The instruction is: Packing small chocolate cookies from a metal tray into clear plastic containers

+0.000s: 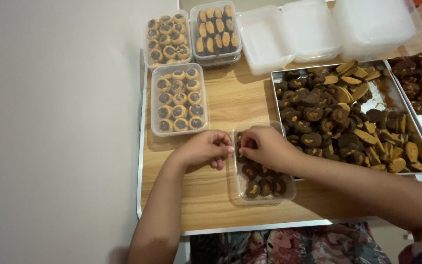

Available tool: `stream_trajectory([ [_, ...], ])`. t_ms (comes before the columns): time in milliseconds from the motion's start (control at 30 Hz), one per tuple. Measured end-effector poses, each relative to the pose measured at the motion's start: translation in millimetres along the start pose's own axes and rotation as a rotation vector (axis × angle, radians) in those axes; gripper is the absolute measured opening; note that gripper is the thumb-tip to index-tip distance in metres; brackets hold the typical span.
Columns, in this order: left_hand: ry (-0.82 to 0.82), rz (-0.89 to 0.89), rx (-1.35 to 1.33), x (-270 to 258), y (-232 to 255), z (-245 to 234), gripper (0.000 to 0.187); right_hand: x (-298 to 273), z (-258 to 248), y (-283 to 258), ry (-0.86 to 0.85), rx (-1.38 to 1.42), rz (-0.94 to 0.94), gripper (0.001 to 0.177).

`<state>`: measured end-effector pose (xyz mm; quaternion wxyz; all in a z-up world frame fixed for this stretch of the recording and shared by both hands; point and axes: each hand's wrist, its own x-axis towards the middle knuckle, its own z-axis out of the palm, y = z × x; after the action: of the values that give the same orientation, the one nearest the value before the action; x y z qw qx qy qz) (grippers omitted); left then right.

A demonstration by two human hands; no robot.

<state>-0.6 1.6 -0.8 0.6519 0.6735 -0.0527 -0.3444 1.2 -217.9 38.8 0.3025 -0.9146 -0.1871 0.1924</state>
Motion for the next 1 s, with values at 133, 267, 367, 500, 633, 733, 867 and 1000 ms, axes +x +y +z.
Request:
stream_trajectory([
  [133,-0.005,-0.001,-0.01,3.7,-4.7,-1.8,0.015,-7.4,-6.0,-4.6,-0.003,-0.025,0.015,0.017],
  [267,0.006,-0.008,-0.01,-0.9,1.8,0.0,0.015,-10.6,-8.5,6.4,0.06,-0.085,-0.064,0.016],
  [367,0.008,-0.012,0.006,-2.0,4.8,0.5,0.015,-17.9,-16.1,11.1,0.128,-0.119,-0.11,0.017],
  [500,0.011,-0.02,0.012,-0.5,1.6,-1.0,0.015,-28.9,-33.6,27.1,0.262,-0.094,-0.141,0.013],
  [633,0.016,-0.014,-0.013,-2.5,2.7,1.2,0.015,-49.1,-60.4,55.4,0.428,-0.095,-0.135,0.016],
  [733,0.004,0.0,-0.034,-4.6,7.2,1.2,0.016,-64.2,-80.8,85.1,0.554,-0.102,-0.11,0.018],
  [867,-0.031,-0.112,0.104,-10.8,23.3,3.5,0.013,-94.3,-100.3,115.8,0.578,-0.147,0.024,0.013],
  [1000,-0.016,-0.112,0.078,-6.6,16.6,1.2,0.012,-129.5,-109.6,129.7,0.642,-0.209,0.118,0.009],
])
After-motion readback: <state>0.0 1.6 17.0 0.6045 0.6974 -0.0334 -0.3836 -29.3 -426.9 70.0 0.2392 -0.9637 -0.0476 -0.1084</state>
